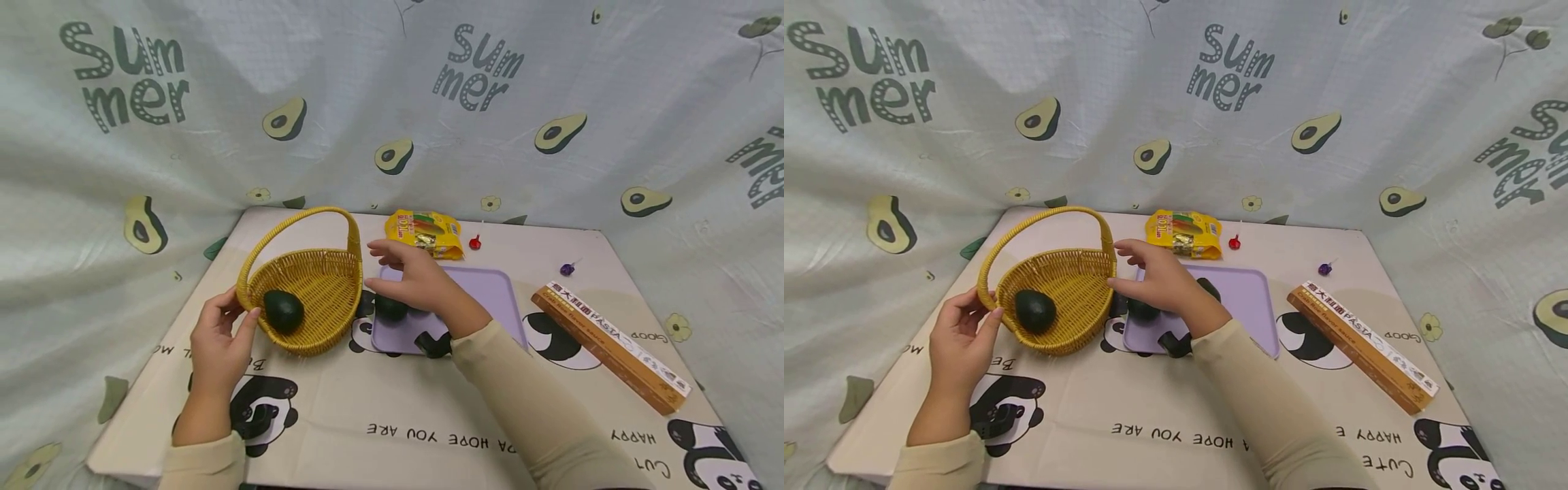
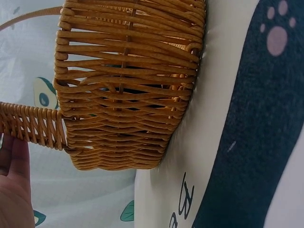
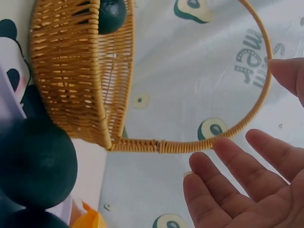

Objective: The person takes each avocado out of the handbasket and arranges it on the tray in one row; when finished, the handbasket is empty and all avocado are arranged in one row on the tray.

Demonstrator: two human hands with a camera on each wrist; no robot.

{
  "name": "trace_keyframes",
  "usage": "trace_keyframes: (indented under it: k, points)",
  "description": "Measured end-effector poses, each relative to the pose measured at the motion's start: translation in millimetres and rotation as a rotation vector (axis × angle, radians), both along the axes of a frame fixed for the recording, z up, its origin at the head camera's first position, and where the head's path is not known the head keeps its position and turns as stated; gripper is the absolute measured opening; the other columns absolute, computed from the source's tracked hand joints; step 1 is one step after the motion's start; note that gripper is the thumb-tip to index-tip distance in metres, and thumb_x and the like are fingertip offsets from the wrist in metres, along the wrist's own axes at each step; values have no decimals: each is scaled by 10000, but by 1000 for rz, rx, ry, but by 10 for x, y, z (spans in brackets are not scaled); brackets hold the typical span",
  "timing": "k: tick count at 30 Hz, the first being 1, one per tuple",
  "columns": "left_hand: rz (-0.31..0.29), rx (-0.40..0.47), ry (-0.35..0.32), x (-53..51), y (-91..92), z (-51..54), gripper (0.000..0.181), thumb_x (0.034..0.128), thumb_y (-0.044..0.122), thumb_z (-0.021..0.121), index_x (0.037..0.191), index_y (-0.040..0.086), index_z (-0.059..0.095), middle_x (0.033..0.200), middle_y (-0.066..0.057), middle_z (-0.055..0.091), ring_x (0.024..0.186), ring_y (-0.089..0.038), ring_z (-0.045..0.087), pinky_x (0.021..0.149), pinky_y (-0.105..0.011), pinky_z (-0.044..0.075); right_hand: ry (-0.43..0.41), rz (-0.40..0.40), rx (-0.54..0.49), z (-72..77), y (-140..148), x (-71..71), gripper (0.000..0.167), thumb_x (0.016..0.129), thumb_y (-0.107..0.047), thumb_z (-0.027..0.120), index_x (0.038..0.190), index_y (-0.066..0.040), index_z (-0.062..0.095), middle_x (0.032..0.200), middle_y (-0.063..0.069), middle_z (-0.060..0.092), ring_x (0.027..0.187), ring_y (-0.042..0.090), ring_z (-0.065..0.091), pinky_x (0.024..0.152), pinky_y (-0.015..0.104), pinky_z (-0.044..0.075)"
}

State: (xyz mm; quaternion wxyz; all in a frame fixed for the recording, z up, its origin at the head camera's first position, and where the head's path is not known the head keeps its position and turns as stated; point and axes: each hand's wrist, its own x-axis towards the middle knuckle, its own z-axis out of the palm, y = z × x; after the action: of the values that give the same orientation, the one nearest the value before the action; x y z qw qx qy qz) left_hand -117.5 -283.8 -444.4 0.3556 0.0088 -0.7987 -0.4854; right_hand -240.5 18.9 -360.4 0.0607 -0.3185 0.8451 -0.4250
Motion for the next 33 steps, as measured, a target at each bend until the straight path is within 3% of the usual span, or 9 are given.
trace_keyframes:
  k: [11,23,33]
  points:
    - [-4,3,-7,9,8,22,489,914,-80,701,1373,-21,542,1290,-147,620,1211,-140,613,1061,-106,458,-26,61,49,-24,-182,-84,629,918,-338,774,1475,-179,530,1449,44,590,1289,231,595,1159,380,469]
    - [-9,16,-3,-4,-12,1,500,901,-94,711,1368,-19,548,1288,-160,619,1205,-113,607,1062,-115,464,-66,123,112,15,-439,-131,698,907,-375,780,1517,-213,482,1502,9,553,1344,237,565,1133,444,496]
    - [-14,6,5,6,-24,0,501,899,-87,716,1366,-17,550,1300,-133,625,1195,-137,610,1058,-113,466,-95,194,160,-17,-689,-197,708,897,-400,786,1510,-208,489,1511,-5,540,1365,278,552,1096,404,529]
